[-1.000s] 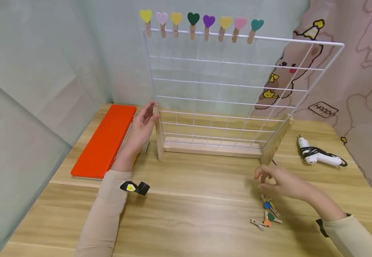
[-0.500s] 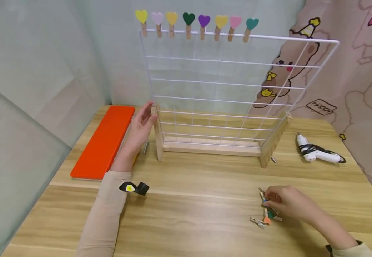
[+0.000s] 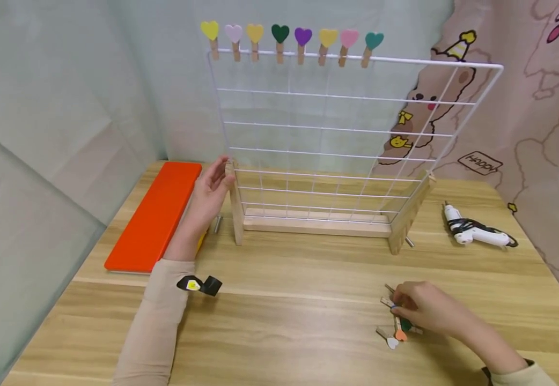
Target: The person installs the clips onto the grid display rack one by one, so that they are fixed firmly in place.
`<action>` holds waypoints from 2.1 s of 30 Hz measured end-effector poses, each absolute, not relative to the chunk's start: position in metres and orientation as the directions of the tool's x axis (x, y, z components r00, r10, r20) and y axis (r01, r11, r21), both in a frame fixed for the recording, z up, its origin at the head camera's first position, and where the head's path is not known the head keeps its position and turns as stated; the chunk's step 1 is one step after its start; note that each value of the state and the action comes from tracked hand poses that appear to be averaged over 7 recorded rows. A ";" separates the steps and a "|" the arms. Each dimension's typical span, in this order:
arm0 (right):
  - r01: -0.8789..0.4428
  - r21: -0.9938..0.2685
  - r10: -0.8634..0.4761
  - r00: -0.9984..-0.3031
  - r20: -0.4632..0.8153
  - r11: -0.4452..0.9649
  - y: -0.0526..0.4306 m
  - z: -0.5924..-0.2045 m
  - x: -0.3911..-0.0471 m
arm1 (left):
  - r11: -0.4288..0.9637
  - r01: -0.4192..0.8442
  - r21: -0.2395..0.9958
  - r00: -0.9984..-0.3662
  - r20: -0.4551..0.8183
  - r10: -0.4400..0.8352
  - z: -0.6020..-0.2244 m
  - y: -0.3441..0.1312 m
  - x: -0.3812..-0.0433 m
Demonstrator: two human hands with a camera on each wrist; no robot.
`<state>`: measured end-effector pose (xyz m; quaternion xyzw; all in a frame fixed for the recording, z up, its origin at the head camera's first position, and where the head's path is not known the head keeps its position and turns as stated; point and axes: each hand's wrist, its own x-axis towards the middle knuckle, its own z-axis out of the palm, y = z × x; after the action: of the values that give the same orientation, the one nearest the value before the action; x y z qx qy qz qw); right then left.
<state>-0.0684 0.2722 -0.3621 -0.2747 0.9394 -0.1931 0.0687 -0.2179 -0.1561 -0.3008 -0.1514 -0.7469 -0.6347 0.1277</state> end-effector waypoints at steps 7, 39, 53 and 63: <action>-0.544 -0.464 -0.568 -0.817 0.101 0.699 0.274 -0.358 -0.072 | 0.133 0.382 0.915 -0.924 0.375 0.075 -0.293 -0.154 -0.210; -0.889 -0.458 0.078 -0.457 0.886 -0.007 0.197 -0.097 -0.170 | 0.149 0.367 0.918 -0.930 0.360 0.073 -0.299 -0.157 -0.215; -0.680 -0.724 0.095 -0.718 0.689 0.112 0.177 -0.065 -0.186 | 0.167 0.357 0.919 -0.934 0.351 0.066 -0.302 -0.157 -0.217; -0.479 -0.877 0.087 -0.873 0.481 0.040 0.185 -0.054 -0.187 | 0.155 0.385 0.910 -0.923 0.379 0.073 -0.300 -0.155 -0.219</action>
<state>-0.1870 0.1849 -0.0539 -0.1418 0.6902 -0.6781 -0.2088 -0.2192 -0.1552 -0.3000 -0.1527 -0.7498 -0.6318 0.1237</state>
